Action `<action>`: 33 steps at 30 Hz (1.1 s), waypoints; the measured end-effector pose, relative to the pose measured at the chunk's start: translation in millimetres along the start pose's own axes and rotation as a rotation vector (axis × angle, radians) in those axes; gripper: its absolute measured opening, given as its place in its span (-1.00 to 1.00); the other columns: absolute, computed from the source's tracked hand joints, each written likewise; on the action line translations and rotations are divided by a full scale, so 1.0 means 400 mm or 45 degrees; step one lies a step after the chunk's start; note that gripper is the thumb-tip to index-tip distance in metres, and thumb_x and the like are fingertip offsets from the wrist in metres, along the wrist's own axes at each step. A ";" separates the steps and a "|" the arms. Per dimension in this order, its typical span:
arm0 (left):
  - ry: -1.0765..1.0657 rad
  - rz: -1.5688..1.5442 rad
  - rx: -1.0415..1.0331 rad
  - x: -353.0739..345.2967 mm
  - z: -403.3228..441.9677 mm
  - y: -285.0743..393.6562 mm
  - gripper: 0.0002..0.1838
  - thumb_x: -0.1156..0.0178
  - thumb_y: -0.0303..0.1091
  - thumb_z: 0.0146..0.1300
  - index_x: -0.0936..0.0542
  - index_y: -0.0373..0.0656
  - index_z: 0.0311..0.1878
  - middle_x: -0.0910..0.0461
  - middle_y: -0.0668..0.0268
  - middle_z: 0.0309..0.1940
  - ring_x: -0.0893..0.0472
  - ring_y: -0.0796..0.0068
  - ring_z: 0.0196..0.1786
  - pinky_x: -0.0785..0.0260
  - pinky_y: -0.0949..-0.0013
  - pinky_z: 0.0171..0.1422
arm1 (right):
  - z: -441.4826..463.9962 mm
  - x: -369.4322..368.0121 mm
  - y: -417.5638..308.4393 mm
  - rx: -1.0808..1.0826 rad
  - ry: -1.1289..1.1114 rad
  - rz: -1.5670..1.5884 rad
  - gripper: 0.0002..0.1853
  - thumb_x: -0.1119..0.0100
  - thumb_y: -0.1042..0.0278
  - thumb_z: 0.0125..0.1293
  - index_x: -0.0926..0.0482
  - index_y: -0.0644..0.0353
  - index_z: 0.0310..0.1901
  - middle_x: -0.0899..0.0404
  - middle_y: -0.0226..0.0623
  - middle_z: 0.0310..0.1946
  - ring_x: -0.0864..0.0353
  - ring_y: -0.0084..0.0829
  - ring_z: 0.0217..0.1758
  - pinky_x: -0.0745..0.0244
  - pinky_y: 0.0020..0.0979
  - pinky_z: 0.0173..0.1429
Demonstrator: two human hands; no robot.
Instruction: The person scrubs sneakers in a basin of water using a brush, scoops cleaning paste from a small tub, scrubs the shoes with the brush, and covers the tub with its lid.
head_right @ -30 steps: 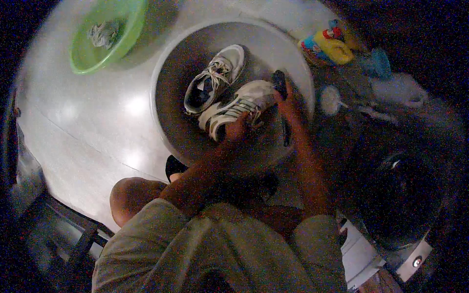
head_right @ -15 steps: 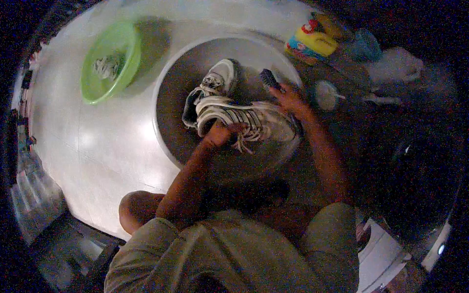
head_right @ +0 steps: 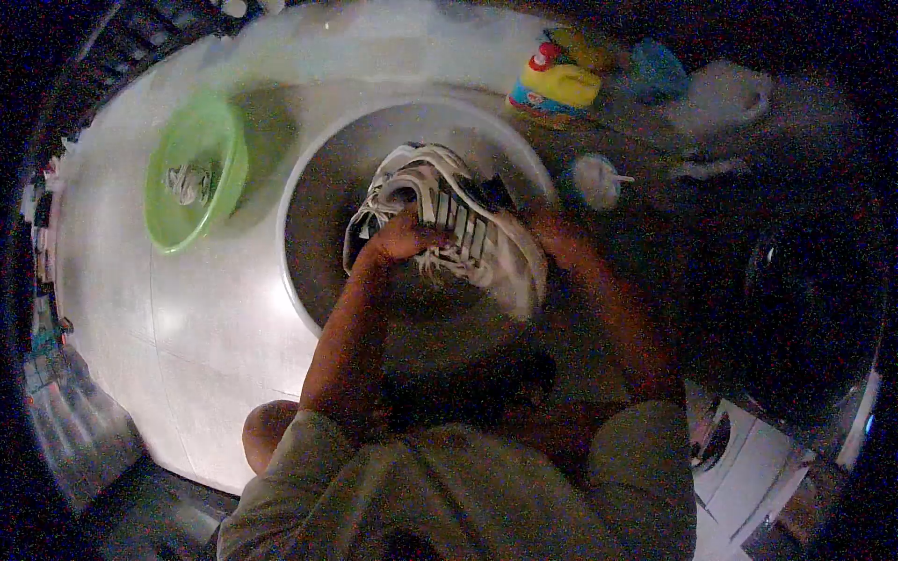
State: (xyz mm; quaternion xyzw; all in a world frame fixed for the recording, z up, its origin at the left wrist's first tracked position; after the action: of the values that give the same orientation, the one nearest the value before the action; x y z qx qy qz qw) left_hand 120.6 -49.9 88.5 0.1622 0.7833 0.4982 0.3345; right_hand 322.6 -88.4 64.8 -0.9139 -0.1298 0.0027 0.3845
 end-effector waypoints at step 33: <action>0.300 -0.074 0.213 0.148 0.154 -0.335 -0.70 -0.12 -0.27 0.00 -0.49 -0.25 -0.22 -0.51 0.36 -0.32 -0.45 0.55 -0.29 -0.26 0.46 -0.17 | 0.100 0.213 -0.083 0.744 0.927 -0.601 -0.77 0.02 0.31 0.14 -0.47 0.23 -0.20 -0.50 -0.21 -0.25 -0.48 -0.34 -0.19 -0.34 -0.37 -0.09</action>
State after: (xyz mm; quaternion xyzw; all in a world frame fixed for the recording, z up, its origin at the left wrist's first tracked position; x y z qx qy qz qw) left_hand 130.5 -34.1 -69.2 0.1072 0.8603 0.4369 0.2397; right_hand 393.0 -17.5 68.1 -0.6560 -0.1840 -0.3659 0.6340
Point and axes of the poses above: each hand's wrist, its own z-axis towards the middle knuckle, its own x-axis out of the back of the hand, y = z × x, the point moved 6 cm from there along z, towards the middle knuckle
